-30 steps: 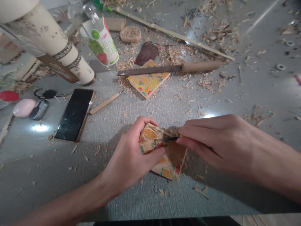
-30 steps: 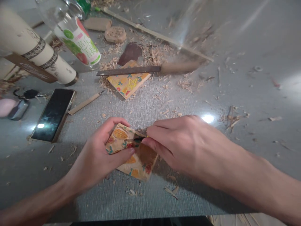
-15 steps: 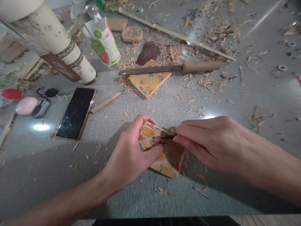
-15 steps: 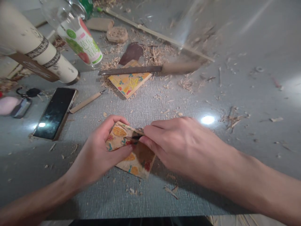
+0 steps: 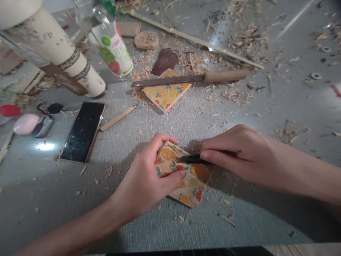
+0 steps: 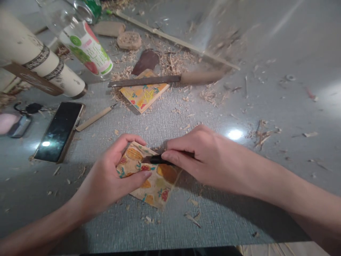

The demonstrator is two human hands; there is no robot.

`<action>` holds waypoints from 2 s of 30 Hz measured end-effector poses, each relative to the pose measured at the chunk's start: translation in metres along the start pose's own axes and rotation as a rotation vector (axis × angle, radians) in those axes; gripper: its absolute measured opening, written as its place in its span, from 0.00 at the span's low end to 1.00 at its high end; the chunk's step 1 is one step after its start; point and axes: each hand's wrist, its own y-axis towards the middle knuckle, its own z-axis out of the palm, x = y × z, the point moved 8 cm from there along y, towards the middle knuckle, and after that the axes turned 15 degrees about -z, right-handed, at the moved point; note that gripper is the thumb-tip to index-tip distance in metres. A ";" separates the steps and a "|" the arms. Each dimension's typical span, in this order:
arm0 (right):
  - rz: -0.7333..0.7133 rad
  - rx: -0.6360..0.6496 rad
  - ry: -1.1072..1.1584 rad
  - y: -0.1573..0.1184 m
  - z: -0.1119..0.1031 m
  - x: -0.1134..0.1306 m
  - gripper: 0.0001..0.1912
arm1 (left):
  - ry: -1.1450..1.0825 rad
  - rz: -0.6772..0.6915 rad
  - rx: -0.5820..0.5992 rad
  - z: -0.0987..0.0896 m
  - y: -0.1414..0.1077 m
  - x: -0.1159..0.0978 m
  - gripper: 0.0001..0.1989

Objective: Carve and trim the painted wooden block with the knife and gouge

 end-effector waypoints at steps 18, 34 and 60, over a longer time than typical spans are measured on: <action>-0.122 -0.080 -0.344 -0.008 0.002 0.035 0.21 | 0.042 0.022 -0.036 -0.002 0.001 -0.003 0.19; -0.118 -0.076 -0.360 -0.011 0.003 0.036 0.21 | 0.034 0.034 -0.038 -0.002 0.000 -0.003 0.18; 0.017 -0.057 -0.162 -0.006 0.007 0.012 0.25 | 0.065 -0.031 -0.014 -0.001 -0.001 -0.004 0.20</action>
